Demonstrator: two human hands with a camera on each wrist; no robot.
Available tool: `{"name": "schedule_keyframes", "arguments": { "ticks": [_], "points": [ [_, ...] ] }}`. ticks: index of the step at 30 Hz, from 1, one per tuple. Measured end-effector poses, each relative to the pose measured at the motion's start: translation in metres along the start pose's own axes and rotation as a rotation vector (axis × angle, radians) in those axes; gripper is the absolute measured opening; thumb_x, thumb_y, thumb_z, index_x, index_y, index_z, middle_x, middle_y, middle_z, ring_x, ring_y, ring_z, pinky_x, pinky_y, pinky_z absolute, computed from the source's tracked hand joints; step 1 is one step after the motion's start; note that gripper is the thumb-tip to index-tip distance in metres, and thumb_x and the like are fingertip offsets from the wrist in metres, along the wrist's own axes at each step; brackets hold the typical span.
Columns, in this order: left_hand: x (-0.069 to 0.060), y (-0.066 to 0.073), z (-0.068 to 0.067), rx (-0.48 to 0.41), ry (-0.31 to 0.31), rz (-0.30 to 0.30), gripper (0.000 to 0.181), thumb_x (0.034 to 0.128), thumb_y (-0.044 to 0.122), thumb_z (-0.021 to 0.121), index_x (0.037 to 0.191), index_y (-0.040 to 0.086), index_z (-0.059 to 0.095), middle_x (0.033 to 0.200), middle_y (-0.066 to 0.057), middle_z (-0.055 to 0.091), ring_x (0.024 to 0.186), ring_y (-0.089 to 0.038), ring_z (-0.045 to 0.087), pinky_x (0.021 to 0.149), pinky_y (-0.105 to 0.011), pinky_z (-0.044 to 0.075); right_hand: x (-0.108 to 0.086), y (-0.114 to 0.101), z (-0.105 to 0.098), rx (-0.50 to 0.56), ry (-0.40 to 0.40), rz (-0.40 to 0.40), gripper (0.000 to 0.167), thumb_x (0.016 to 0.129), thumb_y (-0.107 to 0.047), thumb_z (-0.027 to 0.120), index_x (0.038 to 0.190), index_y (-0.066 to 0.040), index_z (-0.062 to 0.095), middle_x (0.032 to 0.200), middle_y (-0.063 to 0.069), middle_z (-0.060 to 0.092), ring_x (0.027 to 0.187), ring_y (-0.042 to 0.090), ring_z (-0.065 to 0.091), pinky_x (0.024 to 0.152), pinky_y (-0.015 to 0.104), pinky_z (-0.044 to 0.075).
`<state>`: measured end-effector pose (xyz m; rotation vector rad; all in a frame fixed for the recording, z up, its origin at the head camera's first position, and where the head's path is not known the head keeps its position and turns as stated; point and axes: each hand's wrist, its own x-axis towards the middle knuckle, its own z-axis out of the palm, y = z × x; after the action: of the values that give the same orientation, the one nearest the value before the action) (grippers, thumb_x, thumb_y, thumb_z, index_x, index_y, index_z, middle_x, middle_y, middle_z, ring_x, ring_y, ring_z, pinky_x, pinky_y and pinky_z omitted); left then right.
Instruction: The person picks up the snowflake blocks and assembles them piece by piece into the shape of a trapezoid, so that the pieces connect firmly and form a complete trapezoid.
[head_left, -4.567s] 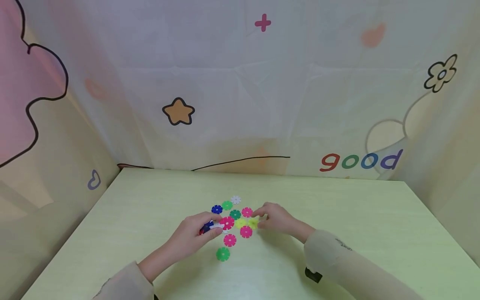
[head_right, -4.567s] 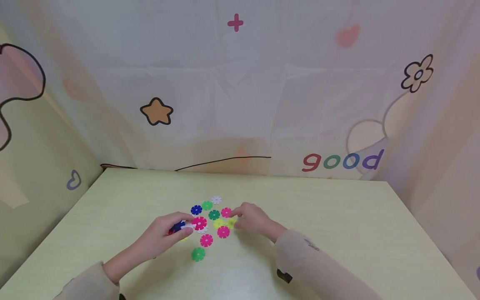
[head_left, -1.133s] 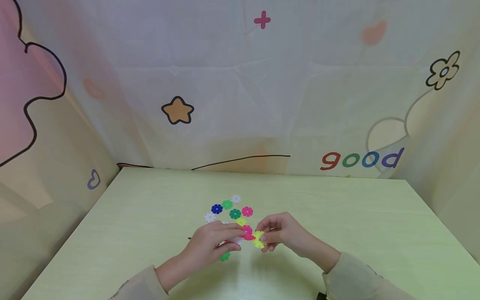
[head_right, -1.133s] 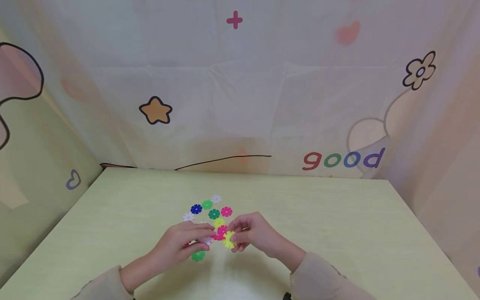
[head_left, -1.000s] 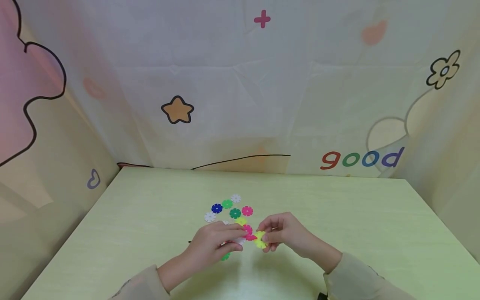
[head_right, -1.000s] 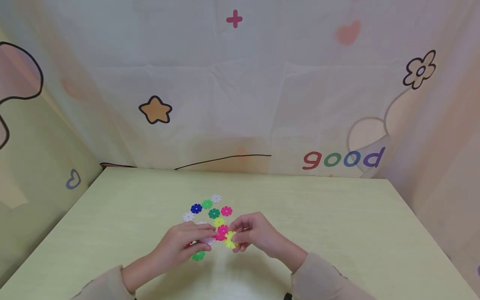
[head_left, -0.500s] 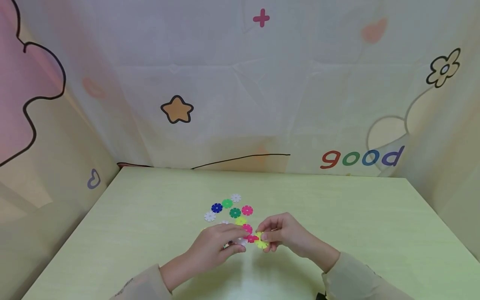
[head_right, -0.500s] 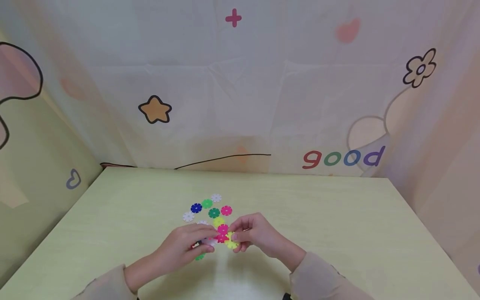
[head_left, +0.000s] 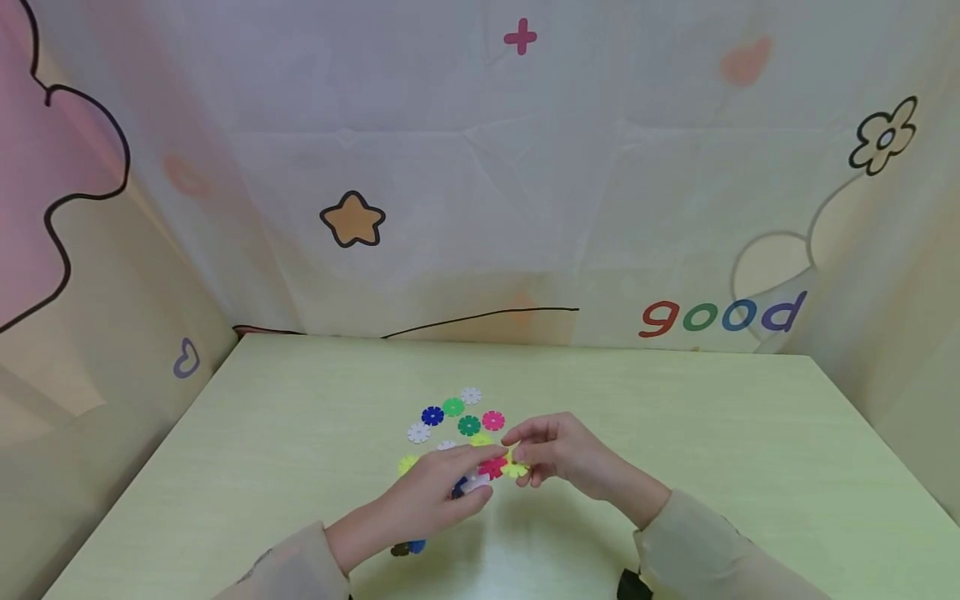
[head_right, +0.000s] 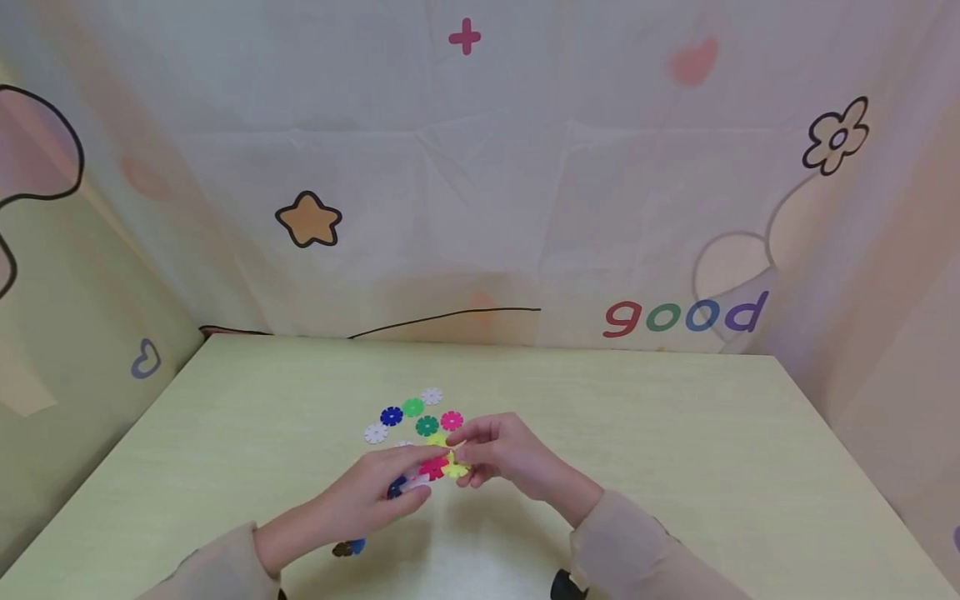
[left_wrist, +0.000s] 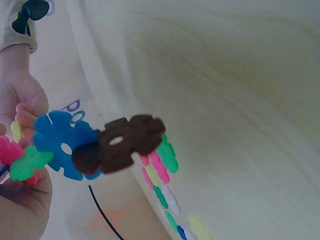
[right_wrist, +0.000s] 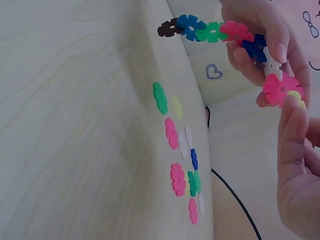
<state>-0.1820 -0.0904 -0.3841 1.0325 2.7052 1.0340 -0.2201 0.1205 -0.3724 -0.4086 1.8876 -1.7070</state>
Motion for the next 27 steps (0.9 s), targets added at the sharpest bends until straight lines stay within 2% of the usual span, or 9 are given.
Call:
{"name": "schedule_keyframes", "arguments": {
  "ticks": [2, 4, 6, 11, 15, 22, 27],
  "points": [
    [0.001, -0.001, 0.0, -0.063, -0.009, -0.034, 0.04, 0.0881, 0.023, 0.051, 0.127, 0.02, 0.047, 0.088, 0.004, 0.06, 0.066, -0.003, 0.048, 0.062, -0.016, 0.044, 0.001, -0.001, 0.001, 0.006, -0.003, 0.005, 0.033, 0.084, -0.01, 0.057, 0.11, 0.011, 0.052, 0.082, 0.003, 0.065, 0.059, 0.011, 0.062, 0.058, 0.021, 0.05],
    [0.002, -0.003, 0.0, -0.141, -0.015, -0.074, 0.04, 0.0883, 0.021, 0.05, 0.128, 0.022, 0.046, 0.071, 0.005, 0.053, 0.056, -0.004, 0.042, 0.054, -0.017, 0.04, 0.002, -0.001, 0.001, 0.014, -0.013, 0.008, 0.034, 0.085, -0.012, 0.057, 0.11, 0.01, 0.051, 0.08, 0.002, 0.065, 0.059, 0.011, 0.062, 0.058, 0.021, 0.05],
    [0.002, -0.005, -0.001, -0.22, -0.017, -0.117, 0.04, 0.0888, 0.021, 0.049, 0.128, 0.025, 0.044, 0.063, 0.003, 0.046, 0.053, -0.005, 0.041, 0.05, -0.018, 0.039, 0.002, 0.0, 0.001, 0.016, -0.022, 0.008, 0.036, 0.086, -0.016, 0.056, 0.111, 0.01, 0.051, 0.077, 0.002, 0.064, 0.059, 0.01, 0.062, 0.058, 0.021, 0.05],
    [0.0, -0.014, -0.009, -0.382, -0.006, -0.21, 0.04, 0.0904, 0.022, 0.047, 0.129, 0.029, 0.042, 0.073, -0.007, 0.054, 0.059, -0.021, 0.051, 0.044, -0.023, 0.041, 0.005, 0.003, -0.001, 0.008, -0.024, 0.003, 0.041, 0.087, -0.023, 0.056, 0.111, 0.009, 0.05, 0.073, 0.001, 0.063, 0.061, 0.011, 0.062, 0.059, 0.022, 0.051],
    [-0.003, -0.022, -0.016, -0.428, 0.008, -0.262, 0.038, 0.0911, 0.022, 0.046, 0.128, 0.028, 0.043, 0.071, -0.011, 0.052, 0.061, -0.03, 0.051, 0.038, -0.023, 0.038, 0.008, 0.005, -0.004, -0.055, 0.001, 0.01, 0.037, 0.087, -0.019, 0.056, 0.112, 0.008, 0.051, 0.076, 0.001, 0.062, 0.062, 0.012, 0.062, 0.062, 0.025, 0.051],
    [-0.008, -0.039, -0.026, -0.469, 0.037, -0.318, 0.039, 0.0913, 0.02, 0.046, 0.13, 0.02, 0.041, 0.067, -0.008, 0.049, 0.055, -0.022, 0.047, 0.039, -0.022, 0.035, 0.022, 0.016, -0.011, -0.279, 0.052, 0.014, 0.033, 0.083, -0.017, 0.06, 0.11, 0.003, 0.056, 0.087, 0.007, 0.062, 0.068, 0.016, 0.06, 0.063, 0.029, 0.05],
    [-0.013, -0.05, -0.03, -0.504, 0.069, -0.358, 0.039, 0.0921, 0.018, 0.044, 0.131, 0.018, 0.04, 0.087, -0.013, 0.054, 0.057, -0.02, 0.047, 0.042, -0.023, 0.036, 0.035, 0.024, -0.013, -0.453, 0.023, -0.037, 0.025, 0.081, -0.014, 0.061, 0.104, -0.002, 0.062, 0.091, 0.008, 0.061, 0.071, 0.015, 0.056, 0.059, 0.028, 0.049]
  ]
}}
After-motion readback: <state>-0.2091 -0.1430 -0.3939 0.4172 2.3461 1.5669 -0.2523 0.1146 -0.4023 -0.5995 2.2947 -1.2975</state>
